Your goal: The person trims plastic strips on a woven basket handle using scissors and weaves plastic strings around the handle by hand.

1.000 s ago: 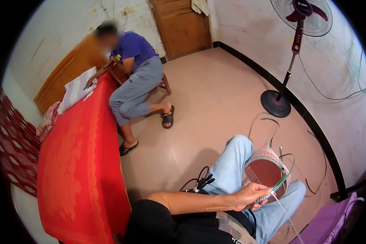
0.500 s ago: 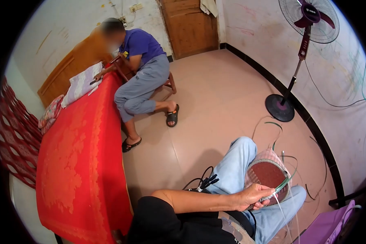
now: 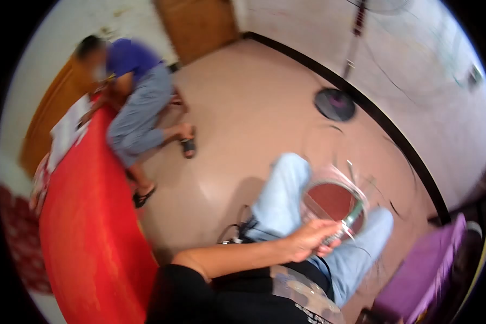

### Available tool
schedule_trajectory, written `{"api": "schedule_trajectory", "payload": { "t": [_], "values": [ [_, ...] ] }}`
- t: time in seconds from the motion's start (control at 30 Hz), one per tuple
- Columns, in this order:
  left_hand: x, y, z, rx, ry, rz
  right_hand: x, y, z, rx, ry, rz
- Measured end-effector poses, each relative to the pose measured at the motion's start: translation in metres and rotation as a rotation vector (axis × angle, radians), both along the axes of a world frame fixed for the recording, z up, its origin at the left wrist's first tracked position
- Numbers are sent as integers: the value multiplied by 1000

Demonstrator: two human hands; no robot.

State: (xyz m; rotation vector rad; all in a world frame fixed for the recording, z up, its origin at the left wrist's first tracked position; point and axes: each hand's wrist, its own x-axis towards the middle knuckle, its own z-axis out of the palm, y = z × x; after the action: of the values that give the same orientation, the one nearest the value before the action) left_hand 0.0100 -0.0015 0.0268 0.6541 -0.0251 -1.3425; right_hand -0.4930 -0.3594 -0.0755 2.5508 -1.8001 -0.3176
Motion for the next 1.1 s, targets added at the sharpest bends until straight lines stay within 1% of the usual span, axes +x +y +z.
{"api": "schedule_trajectory", "payload": {
  "t": [0.03, 0.07, 0.1, 0.13, 0.17, 0.2, 0.23, 0.27, 0.3, 0.37, 0.47, 0.57, 0.6, 0.67, 0.7, 0.77, 0.83, 0.87, 0.97, 1.1],
  "values": [
    [0, -1, -2, 28, -4, -11, 26, 10, 6, -105, -41, 124],
    [2, -1, 0, 18, -14, -30, 63, 17, 8, -210, -155, 265],
    [1, -1, 1, 10, -19, -39, 118, 38, 27, -364, -334, 459],
    [1, -2, 6, 30, -20, -43, 189, 81, 70, -102, -649, 285],
    [2, -1, 11, 53, -34, -36, 225, 108, 82, 113, -937, 285],
    [1, -2, 10, 59, -33, -28, 258, 139, 100, 479, -1111, 192],
    [0, -3, 11, 66, -37, -30, 281, 161, 107, 796, -1121, 213],
    [-2, -1, 13, 73, -43, -28, 300, 176, 107, 1232, -1100, 260],
    [-2, -1, 14, 81, -47, -22, 322, 191, 105, 1647, -1134, 208],
    [-4, -2, 12, 84, -47, -24, 362, 215, 96, 1786, -1428, 216],
    [-3, -1, 10, 96, -63, -17, 391, 215, 81, 1889, -2010, -61],
    [-2, -3, 5, 75, 10, -64, 386, 203, 71, 1601, -2155, 104],
    [-1, -3, 6, 62, -5, -64, 382, 199, 66, 1385, -2101, 267],
    [-2, -5, 9, 29, -28, -64, 370, 202, 79, 1085, -1960, 392],
    [-5, -7, 10, 75, -61, -36, 363, 203, 87, 943, -1875, 449],
    [-11, -13, 14, 161, -132, 24, 355, 200, 100, 658, -1745, 736],
    [-8, -13, 11, 146, -99, 26, 351, 196, 115, 423, -1550, 974],
    [-6, -12, 9, 139, -83, 27, 353, 199, 115, 366, -1611, 968],
    [-4, -13, 4, 115, -23, 34, 352, 194, 121, 77, -1448, 1085],
    [-4, -12, 3, 58, 45, 89, 360, 200, 124, -51, -1383, 1006]
  ]
}}
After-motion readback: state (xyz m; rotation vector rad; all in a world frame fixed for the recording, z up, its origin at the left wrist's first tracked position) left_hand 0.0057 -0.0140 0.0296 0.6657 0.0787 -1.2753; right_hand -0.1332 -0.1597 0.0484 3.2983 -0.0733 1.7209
